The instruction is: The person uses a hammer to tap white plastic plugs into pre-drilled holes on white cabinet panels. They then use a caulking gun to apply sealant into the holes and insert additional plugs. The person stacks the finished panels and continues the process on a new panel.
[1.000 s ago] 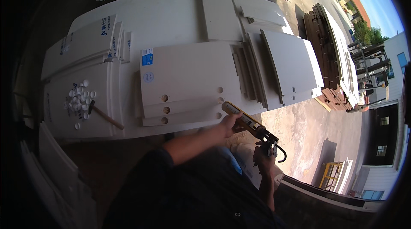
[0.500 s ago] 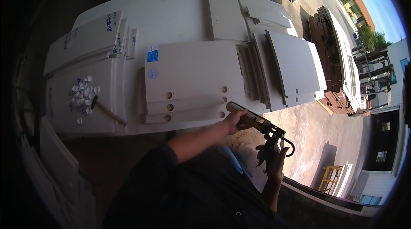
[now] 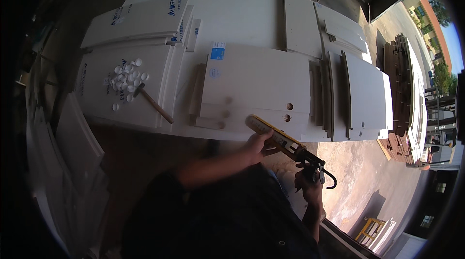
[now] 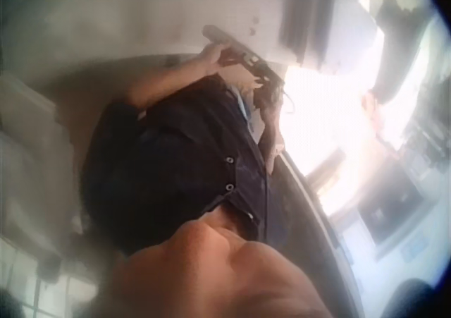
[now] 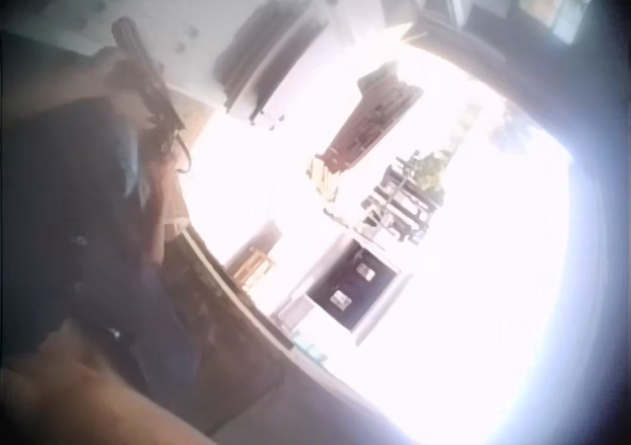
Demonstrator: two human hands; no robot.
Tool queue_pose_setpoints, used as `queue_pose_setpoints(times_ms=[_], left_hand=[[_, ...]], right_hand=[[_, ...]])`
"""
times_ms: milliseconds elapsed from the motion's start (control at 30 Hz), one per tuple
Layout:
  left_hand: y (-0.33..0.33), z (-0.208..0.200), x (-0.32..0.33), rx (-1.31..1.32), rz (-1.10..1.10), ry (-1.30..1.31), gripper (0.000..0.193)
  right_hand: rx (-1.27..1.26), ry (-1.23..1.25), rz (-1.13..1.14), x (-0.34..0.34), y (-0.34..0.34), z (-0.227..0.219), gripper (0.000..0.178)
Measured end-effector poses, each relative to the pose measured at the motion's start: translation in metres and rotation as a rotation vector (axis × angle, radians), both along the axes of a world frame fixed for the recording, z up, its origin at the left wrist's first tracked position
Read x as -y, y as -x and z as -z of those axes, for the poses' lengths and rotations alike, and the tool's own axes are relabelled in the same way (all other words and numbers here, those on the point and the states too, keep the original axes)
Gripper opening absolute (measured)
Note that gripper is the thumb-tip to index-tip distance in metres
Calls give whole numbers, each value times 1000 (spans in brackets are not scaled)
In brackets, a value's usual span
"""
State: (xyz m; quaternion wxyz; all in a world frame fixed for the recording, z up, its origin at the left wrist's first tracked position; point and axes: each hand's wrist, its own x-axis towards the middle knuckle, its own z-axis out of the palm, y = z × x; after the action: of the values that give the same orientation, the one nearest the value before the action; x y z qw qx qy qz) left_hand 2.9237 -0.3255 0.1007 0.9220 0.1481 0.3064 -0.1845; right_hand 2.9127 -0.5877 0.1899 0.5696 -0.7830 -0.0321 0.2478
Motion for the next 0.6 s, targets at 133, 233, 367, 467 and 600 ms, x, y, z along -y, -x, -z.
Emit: queue_pose_setpoints(times_ms=[133,233,367,467,600], left_hand=[[26,10,-34,-127,-103,-51,35],[27,27,-39,-100,-165,-47,35],[21,40,-41,-61,-155,3,31],[18,26,-40,-101,-162,-29,29],[22,12,-46,-132,-174,-41,26]], right_hand=[[-68,32,-78,-51,-1,4,26],[-138,141,-113,-64,-2,6,23],[75,190,-122,-60,-3,27,26],[31,213,-80,-67,-1,14,24],[-10,208,-159,-87,-3,-23,25]])
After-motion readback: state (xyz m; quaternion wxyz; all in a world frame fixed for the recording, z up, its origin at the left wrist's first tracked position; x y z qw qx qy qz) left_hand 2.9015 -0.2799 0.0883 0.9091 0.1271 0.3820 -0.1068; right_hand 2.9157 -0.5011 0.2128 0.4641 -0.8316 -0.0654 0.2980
